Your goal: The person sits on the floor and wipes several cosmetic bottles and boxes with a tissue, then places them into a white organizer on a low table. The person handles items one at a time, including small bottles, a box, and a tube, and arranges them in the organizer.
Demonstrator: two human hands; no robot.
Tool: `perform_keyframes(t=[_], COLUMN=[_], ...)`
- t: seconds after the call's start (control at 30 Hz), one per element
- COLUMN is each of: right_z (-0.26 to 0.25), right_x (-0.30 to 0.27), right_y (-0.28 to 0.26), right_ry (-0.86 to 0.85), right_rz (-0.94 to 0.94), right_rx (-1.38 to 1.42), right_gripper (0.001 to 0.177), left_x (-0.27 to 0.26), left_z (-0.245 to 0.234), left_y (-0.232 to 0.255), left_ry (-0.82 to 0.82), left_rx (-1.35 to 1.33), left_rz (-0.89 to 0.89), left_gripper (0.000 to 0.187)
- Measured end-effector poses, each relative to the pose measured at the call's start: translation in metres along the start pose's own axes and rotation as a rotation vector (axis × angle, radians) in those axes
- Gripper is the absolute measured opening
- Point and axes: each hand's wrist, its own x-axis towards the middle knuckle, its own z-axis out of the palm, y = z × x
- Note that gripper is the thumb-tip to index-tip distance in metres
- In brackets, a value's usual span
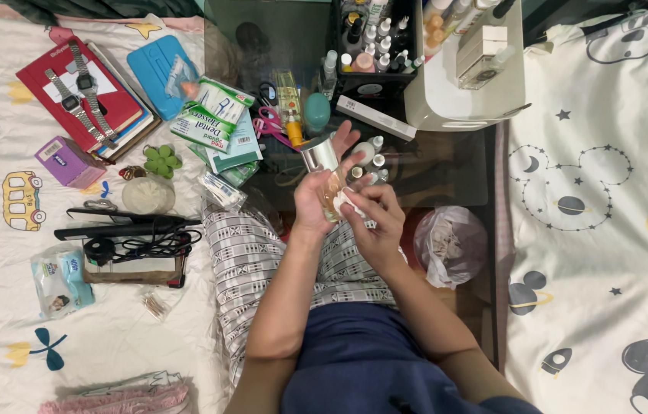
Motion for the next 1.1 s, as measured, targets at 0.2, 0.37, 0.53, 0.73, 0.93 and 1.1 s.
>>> perform_keyframes(t=[0.2,0.37,0.53,0.73,0.93,1.1], right_z=[0.015,0.026,0.026,0.029,0.034,0.018], right_x=[0.032,0.029,0.000,-0.009,-0.033,-0.053], right_y=[0.016,0.038,0.051,0.048,0.067,0.081], right_ry=[0.085,-0.009,0.009,0.194,0.195,-0.031], right_rz=[-0.038,0.154,0.701,1.012,1.162,1.074], right_rx=[0.095,0.303,0.746,1.191,1.271,1.295], right_gripper=[0.024,0.015,0.023,0.034,0.029,0.019], left_x=[0.003,0.003,0.006,0.006,0.008,0.008], left_z=[0.019,0.016,0.001,-0.019,-0.047,-0.067], left_y=[-0.003,0.001,0.000,-0.019,-0.033,-0.040], left_ry=[-0.114,-0.037,0.040,0.076,0.119,0.218], left_rx=[0.049,0.046,0.196,0.533,0.688,0.793], left_rz=[-0.007,0.119,0.253,0.431,0.580,0.575], left_gripper=[0.094,0.090,0.080,0.061,0.047,0.044])
